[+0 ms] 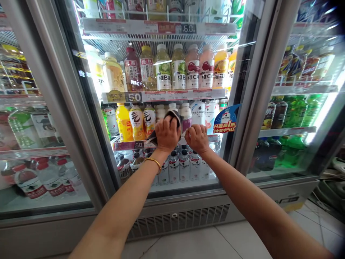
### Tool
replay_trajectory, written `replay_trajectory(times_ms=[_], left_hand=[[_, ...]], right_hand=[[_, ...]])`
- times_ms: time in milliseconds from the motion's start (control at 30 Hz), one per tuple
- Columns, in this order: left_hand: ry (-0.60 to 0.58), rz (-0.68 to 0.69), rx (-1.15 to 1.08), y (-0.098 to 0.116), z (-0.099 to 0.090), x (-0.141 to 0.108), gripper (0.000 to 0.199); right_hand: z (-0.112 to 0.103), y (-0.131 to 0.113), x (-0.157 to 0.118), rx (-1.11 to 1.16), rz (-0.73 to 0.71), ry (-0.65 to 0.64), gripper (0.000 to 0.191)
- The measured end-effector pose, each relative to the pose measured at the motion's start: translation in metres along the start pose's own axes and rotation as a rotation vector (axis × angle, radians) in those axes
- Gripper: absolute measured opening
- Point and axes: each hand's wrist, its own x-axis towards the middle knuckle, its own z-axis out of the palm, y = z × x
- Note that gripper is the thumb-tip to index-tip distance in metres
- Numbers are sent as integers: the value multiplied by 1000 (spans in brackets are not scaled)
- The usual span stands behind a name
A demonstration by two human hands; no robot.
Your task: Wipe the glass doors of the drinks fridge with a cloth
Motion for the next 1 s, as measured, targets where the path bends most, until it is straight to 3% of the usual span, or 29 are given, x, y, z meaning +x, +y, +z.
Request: replay_trajectory(times_ms=[133,267,333,400,467,567,633,733,833,933,1000], left_hand=[[-124,194,-50,10,1,-15,35],[-250,398,-71,-16,-19,-36,33],[-323,493,-86,-31,-29,-41,30],[-327,420,-72,-38,-34,-39,31],[-239,184,-39,-33,-31,-30,35],[-56,-141,-5,-9,-13,-6,43],[2,-181,5,14,3,7,44],[10,-83,17,45,23,13,41],[-52,89,-1,67,33,1,38],[-163,260,-39,71,31,-18,36],[-234,393,-63,61,23,-29,35]], right_hand=[[-5,8,-1,13,-116,-40,20],[-18,30,-7,53,-405,-174,17],[-25,46,-11,39,-433,-211,17],[-29,61,-13,19,-368,-196,16],[-29,73,-14,5,-262,-139,15],[-25,83,-14,-13,-81,-12,15],[-20,85,-15,-21,31,56,15],[-16,86,-18,-19,107,81,15],[-15,86,-20,-15,101,72,15],[-17,88,-20,-11,100,54,16],[-17,89,-20,-2,97,40,16]])
